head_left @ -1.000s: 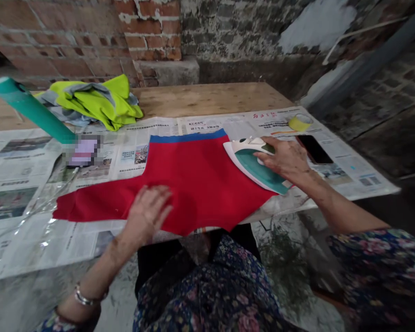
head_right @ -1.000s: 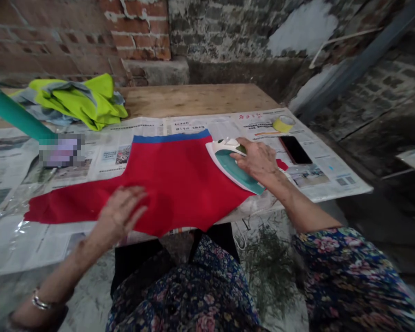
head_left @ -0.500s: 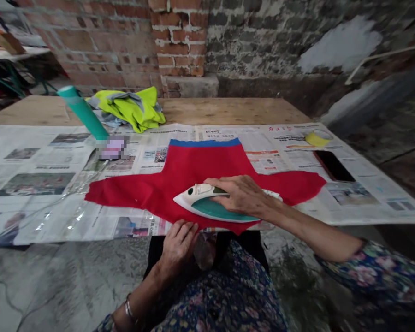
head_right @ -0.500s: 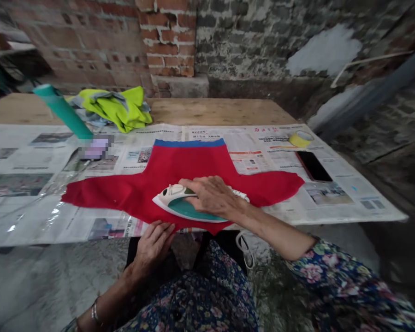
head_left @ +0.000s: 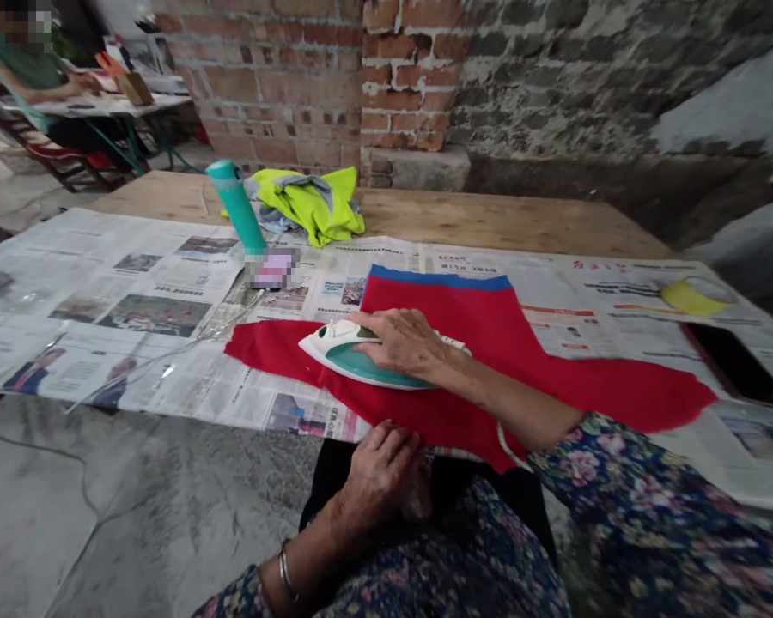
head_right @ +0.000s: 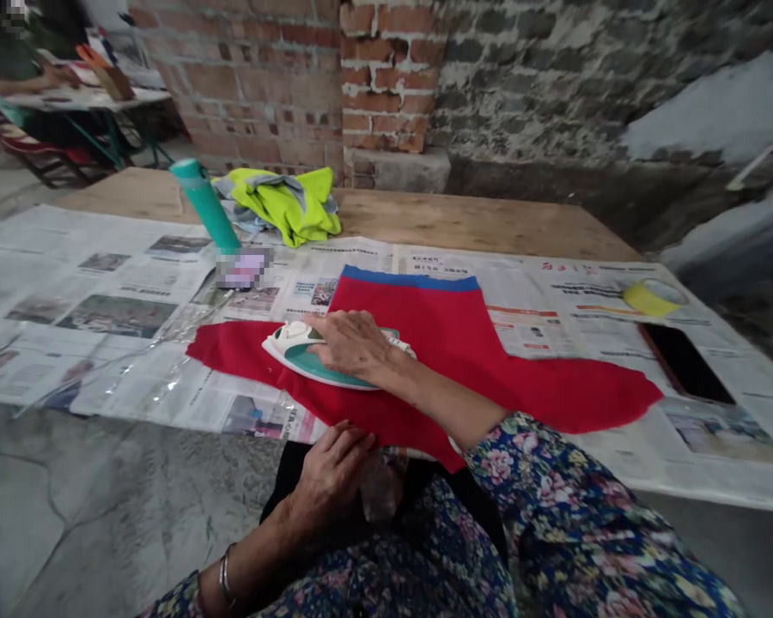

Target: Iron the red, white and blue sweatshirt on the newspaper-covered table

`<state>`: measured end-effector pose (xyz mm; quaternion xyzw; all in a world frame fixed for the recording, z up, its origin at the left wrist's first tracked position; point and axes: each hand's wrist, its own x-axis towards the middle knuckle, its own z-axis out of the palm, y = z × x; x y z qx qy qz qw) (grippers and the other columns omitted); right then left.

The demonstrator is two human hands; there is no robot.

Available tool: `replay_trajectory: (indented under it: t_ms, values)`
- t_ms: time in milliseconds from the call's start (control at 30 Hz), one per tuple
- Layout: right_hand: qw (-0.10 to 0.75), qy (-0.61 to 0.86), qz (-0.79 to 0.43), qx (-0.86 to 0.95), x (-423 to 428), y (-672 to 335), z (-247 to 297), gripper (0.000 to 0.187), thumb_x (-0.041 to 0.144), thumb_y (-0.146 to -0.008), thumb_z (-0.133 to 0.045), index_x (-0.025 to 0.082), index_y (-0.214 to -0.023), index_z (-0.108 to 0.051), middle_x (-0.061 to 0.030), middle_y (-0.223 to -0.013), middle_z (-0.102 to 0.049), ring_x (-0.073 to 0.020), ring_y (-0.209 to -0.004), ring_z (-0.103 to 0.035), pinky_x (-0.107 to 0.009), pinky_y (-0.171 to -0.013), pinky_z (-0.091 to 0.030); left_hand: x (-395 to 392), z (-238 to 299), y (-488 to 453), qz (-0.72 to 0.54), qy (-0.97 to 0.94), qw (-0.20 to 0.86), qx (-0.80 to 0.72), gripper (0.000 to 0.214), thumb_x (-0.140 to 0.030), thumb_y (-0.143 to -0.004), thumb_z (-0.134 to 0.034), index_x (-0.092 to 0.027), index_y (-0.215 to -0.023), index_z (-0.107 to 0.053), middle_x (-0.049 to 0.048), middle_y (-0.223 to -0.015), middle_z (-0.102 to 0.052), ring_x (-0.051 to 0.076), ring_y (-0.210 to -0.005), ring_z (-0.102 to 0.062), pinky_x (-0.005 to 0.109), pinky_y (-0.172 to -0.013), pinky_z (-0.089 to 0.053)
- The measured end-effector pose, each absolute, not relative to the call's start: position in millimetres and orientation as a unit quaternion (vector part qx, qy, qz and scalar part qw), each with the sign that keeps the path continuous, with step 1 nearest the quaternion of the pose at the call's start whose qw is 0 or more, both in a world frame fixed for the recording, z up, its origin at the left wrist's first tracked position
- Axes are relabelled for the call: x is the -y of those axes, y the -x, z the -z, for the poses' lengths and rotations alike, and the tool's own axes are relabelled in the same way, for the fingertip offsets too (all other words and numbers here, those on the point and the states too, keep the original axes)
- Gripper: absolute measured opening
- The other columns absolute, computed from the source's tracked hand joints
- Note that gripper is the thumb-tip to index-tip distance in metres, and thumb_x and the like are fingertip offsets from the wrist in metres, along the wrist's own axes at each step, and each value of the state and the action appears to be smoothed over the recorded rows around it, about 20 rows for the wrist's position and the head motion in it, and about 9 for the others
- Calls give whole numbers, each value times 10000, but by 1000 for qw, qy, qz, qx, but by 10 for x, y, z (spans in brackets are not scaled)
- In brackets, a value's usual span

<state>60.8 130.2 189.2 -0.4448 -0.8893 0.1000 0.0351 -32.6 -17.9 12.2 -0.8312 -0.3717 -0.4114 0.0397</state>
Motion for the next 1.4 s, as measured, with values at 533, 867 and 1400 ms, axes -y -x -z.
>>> replay_trajectory:
  t_ms: [533, 867, 1400]
  values:
    - [79, 476, -149, 863, -1121, -1195, -1780, 471, 348, -950, -710, 318, -1420, -717, -58, -1311, -794, -301, -1225, -735, -415, -1001, -565, -789, -986, 2119, 139, 508, -40, 849, 496, -323, -985, -590, -132, -1443, -585, 222, -1226, -658, 381, -1119, -673, 507, -966, -557]
    - [57, 494, -156, 854, -1126, -1151, -1827, 467, 339, -934, -711, 346, -1401, -725, -52, -1217, -825, -317, -1203, -735, -427, -985, -551, -899, -980, 2317, 238, 529, 27, 814, 442, -114, -887, -524, -149, -1293, -694, 192, -1236, -624, 365, -1186, -607, 530, -1059, -502]
    - [93, 414, -116, 898, -1449, -919, -2131, 529, 315, -899, -763, 350, -1425, -725, -41, -1254, -816, -310, -1180, -745, -397, -956, -554, 85, -216, 519, 235, 908, 4, 347, 858, -644, -1005, -588, -80, -1624, -400, 247, -1552, -595, 335, -1537, -475, 538, -1287, -363]
